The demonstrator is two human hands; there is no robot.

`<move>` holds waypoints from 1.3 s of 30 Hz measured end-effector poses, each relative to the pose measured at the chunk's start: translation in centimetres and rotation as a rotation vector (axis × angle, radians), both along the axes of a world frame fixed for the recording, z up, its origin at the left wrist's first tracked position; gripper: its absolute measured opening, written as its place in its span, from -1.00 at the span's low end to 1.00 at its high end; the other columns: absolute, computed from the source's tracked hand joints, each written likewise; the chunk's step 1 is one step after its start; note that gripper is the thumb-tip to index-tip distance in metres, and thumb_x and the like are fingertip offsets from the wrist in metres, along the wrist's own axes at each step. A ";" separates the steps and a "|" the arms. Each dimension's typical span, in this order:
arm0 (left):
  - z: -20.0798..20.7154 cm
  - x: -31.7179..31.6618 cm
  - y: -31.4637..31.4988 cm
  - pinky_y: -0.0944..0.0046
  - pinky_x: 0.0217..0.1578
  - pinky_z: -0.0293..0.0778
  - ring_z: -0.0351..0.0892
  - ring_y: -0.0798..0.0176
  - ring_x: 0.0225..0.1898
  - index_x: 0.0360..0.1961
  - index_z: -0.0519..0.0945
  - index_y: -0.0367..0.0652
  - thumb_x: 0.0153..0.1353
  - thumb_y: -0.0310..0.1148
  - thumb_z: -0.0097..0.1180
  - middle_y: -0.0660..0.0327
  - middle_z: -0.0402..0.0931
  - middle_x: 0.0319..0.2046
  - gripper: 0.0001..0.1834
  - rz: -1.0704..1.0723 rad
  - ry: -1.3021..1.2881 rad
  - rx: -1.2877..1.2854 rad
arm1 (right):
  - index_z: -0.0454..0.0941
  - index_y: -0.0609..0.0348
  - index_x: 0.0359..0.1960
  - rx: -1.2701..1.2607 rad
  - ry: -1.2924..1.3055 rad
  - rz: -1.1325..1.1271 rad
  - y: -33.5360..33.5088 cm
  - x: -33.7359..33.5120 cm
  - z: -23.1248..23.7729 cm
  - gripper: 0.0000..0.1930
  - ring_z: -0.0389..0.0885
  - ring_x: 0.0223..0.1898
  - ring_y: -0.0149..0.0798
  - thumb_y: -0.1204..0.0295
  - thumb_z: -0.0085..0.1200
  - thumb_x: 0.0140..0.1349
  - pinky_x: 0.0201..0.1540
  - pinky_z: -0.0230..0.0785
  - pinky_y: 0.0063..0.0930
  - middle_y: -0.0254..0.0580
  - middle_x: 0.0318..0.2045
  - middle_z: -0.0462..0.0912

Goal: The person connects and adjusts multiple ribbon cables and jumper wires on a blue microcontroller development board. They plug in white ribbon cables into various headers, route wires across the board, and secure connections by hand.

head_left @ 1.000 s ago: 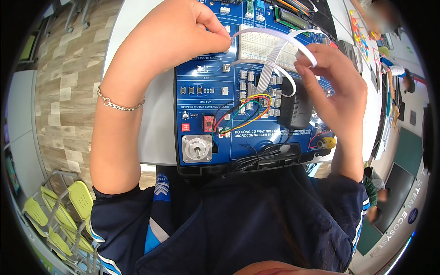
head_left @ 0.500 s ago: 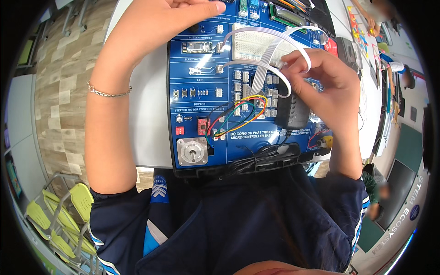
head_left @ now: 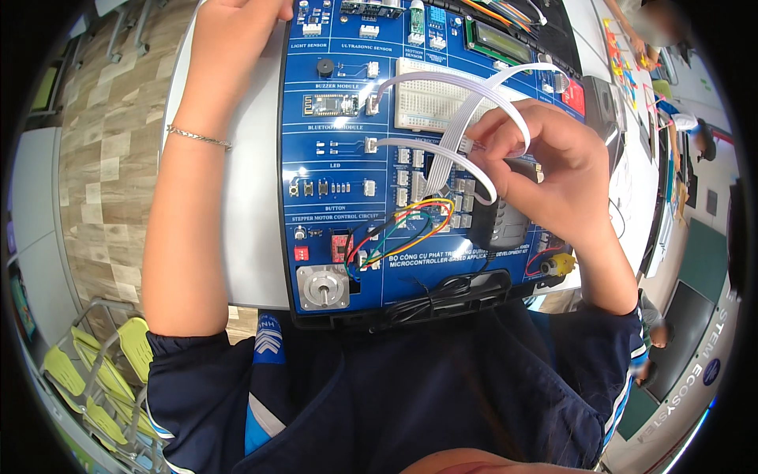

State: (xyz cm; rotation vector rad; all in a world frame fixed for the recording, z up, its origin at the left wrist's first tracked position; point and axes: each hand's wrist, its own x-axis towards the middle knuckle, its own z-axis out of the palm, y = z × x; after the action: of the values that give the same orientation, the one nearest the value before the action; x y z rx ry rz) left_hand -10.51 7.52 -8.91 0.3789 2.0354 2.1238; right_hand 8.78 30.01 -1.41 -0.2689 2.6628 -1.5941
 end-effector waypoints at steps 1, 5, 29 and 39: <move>-0.1 -0.3 -0.1 0.55 -0.58 0.18 0.31 0.60 -0.62 -0.27 0.73 -0.23 0.42 -0.17 0.22 0.46 0.46 -0.62 -0.69 0.015 -0.026 0.001 | 0.66 0.26 -0.24 -0.016 -0.005 0.002 0.1 0.0 -0.1 -0.80 0.72 -0.09 -0.40 0.78 0.23 0.14 -0.03 0.59 -0.59 -0.19 -0.16 0.71; -0.6 -0.4 0.2 0.54 -0.60 0.11 0.24 0.60 -0.64 -0.25 0.72 -0.20 0.43 -0.13 0.19 0.49 0.38 -0.63 -0.67 0.050 -0.032 0.008 | 0.65 0.26 -0.23 0.005 -0.022 -0.023 0.5 -0.1 -0.3 -0.80 0.70 -0.06 -0.39 0.79 0.22 0.15 0.00 0.59 -0.55 -0.19 -0.14 0.69; -2.4 -2.9 -1.8 0.55 -0.44 0.04 0.08 0.61 -0.51 -0.02 0.69 -0.35 0.42 -0.08 0.20 0.49 0.30 -0.51 -0.54 -0.042 -0.024 -0.013 | 0.65 0.39 -0.15 -0.343 -0.195 -0.172 3.4 1.1 0.1 -0.78 0.72 0.00 -0.31 0.85 0.14 0.22 0.14 0.58 -0.46 0.02 -0.02 0.72; -2.3 -2.5 -1.9 0.54 -0.42 0.07 0.08 0.61 -0.50 -0.04 0.69 -0.35 0.43 -0.08 0.18 0.48 0.31 -0.52 -0.54 -0.047 -0.031 -0.018 | 0.68 0.38 -0.14 -0.351 -0.247 -0.211 3.7 0.7 -0.1 -0.80 0.75 -0.05 -0.29 0.80 0.21 0.22 0.10 0.59 -0.44 0.02 -0.11 0.74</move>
State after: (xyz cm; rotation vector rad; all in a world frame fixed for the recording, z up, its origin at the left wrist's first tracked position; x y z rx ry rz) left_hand -12.97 5.66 -11.18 0.3852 2.0073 2.0700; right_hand 9.46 33.69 -1.53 0.1998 2.2820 -2.0048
